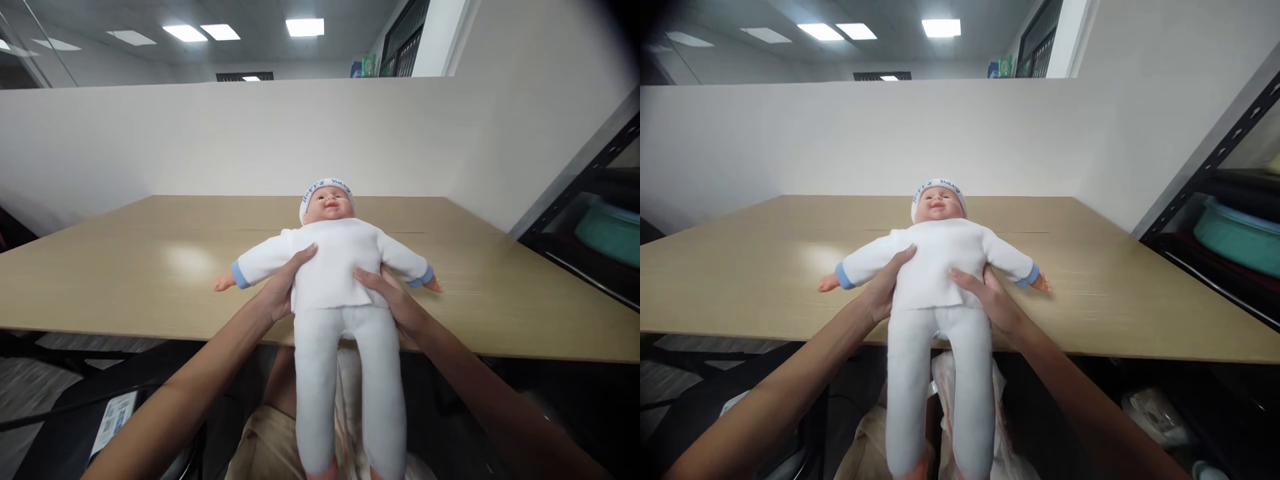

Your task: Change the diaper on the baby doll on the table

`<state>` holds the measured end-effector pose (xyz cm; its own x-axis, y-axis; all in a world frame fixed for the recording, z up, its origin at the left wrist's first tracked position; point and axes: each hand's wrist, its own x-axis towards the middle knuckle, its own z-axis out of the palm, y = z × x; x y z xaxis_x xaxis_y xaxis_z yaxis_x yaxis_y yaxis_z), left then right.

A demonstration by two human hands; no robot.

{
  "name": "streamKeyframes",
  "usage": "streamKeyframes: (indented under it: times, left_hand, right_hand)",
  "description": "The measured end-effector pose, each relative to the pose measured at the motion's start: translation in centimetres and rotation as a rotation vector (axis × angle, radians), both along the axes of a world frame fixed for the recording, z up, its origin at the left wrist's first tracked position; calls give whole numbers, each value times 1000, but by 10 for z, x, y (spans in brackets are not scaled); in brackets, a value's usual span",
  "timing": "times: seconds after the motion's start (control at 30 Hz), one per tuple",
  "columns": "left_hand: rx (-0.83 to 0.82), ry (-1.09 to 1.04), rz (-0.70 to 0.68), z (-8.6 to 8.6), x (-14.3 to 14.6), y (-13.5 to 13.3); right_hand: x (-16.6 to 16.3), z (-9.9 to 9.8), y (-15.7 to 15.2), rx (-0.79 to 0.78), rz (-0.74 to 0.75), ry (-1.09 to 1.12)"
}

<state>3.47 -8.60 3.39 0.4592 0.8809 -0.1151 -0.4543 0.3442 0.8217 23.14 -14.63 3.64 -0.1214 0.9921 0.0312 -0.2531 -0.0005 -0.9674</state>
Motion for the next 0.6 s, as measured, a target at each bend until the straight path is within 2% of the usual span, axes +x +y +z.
streamKeyframes:
  times: [0.13, 0.27, 0.43, 0.6]
  left_hand:
    - [-9, 40, -37, -12, 6, 51]
    - [-15, 109, -58, -31, 4, 96]
    - [-3, 34, -83, -50, 1, 138]
    - [4, 57, -100, -59, 0, 175]
  right_hand:
    - [6, -11, 45, 28, -23, -34]
    - [7, -22, 85, 62, -38, -80]
    - [5, -33, 125, 36, -50, -84]
    - [4, -39, 155, 51, -79, -157]
